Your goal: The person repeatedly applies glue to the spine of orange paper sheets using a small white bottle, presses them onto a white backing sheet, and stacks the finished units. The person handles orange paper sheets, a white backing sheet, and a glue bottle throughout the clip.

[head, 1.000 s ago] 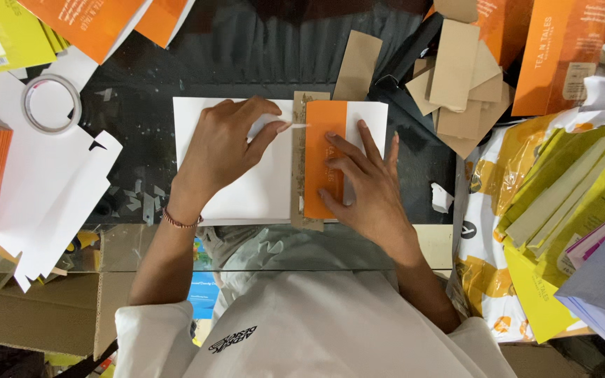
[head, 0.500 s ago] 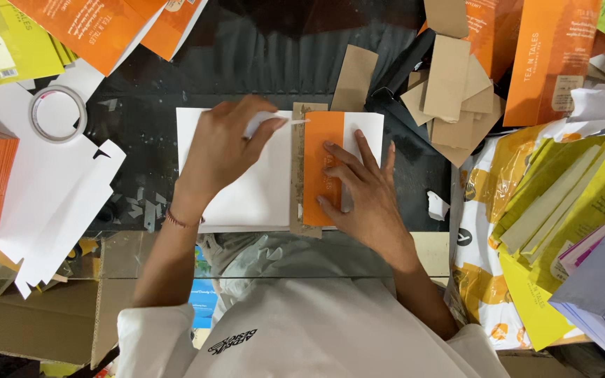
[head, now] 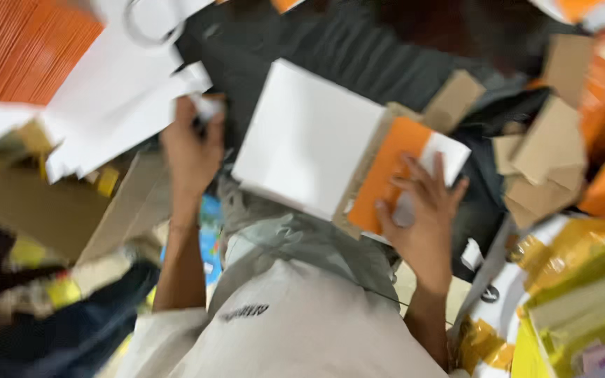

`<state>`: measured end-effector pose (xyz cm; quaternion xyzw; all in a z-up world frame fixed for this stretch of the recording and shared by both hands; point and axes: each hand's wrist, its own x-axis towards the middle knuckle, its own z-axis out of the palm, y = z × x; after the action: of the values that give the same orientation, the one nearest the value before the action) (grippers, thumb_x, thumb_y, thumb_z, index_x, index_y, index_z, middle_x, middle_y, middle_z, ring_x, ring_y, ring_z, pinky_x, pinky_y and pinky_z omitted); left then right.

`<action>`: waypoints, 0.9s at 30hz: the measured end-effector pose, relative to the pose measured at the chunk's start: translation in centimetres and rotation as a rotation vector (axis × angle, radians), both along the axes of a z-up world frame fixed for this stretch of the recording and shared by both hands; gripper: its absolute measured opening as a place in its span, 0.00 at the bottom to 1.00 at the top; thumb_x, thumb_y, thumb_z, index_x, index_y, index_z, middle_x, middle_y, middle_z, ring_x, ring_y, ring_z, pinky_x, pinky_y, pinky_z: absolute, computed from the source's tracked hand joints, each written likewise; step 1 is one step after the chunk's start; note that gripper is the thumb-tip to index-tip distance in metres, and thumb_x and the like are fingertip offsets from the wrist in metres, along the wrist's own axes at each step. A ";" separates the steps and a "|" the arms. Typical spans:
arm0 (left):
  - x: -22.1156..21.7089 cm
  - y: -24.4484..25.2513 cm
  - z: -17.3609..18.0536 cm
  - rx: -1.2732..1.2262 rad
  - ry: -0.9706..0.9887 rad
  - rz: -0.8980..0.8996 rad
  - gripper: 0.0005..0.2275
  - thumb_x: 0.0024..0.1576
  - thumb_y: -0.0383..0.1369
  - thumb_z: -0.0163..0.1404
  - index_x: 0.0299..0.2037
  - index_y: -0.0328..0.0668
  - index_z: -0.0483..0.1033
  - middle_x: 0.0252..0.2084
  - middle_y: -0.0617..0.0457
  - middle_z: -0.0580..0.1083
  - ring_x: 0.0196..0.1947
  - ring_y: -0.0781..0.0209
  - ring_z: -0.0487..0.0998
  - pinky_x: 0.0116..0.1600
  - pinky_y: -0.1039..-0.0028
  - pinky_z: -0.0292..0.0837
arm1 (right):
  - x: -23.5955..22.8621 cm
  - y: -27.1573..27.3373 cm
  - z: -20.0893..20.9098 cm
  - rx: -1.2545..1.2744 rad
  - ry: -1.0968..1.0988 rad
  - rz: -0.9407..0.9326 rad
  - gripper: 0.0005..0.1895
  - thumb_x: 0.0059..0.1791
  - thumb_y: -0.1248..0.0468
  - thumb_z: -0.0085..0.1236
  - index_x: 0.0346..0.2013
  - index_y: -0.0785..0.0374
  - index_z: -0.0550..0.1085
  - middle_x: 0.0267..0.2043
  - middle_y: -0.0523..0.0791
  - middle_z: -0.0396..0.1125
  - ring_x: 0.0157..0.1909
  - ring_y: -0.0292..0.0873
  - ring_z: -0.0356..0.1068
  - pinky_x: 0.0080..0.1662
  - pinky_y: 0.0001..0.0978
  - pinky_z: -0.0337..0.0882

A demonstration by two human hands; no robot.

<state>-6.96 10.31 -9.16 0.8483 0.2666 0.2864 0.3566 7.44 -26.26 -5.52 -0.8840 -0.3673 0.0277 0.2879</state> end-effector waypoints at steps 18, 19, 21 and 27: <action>-0.7 -7.8 4.3 0.413 0.213 0.032 0.15 0.67 0.35 0.49 0.58 0.33 0.77 0.47 0.40 0.77 0.46 0.44 0.81 0.45 0.60 0.76 | -0.7 0.8 1.6 0.005 0.067 -0.013 0.17 0.46 0.61 0.68 0.48 0.57 0.75 0.71 0.48 0.64 0.79 0.67 0.47 0.67 0.82 0.30; -0.3 -8.1 3.7 0.415 0.205 0.027 0.15 0.67 0.35 0.49 0.58 0.33 0.77 0.47 0.40 0.77 0.46 0.44 0.81 0.45 0.60 0.76 | -0.6 0.8 1.4 0.007 0.060 -0.020 0.17 0.46 0.61 0.68 0.48 0.57 0.75 0.71 0.48 0.64 0.79 0.67 0.47 0.67 0.82 0.30; 0.2 -8.7 2.5 0.554 0.232 0.032 0.18 0.67 0.39 0.47 0.58 0.30 0.78 0.55 0.37 0.78 0.55 0.44 0.80 0.52 0.60 0.74 | -0.7 0.8 1.2 0.011 0.046 -0.018 0.16 0.47 0.58 0.67 0.48 0.54 0.75 0.72 0.44 0.64 0.80 0.61 0.47 0.68 0.80 0.32; 0.7 -9.5 3.3 0.570 0.281 0.028 0.18 0.66 0.39 0.49 0.56 0.28 0.78 0.54 0.36 0.78 0.57 0.42 0.79 0.56 0.59 0.71 | -1.0 1.0 1.4 0.054 0.095 -0.068 0.14 0.48 0.60 0.67 0.48 0.53 0.77 0.72 0.44 0.64 0.80 0.64 0.44 0.68 0.79 0.27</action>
<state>-6.22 0.78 -5.86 0.9417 0.2337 0.2345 0.0603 6.48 -25.25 -4.13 -0.8855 -0.3237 0.0500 0.3295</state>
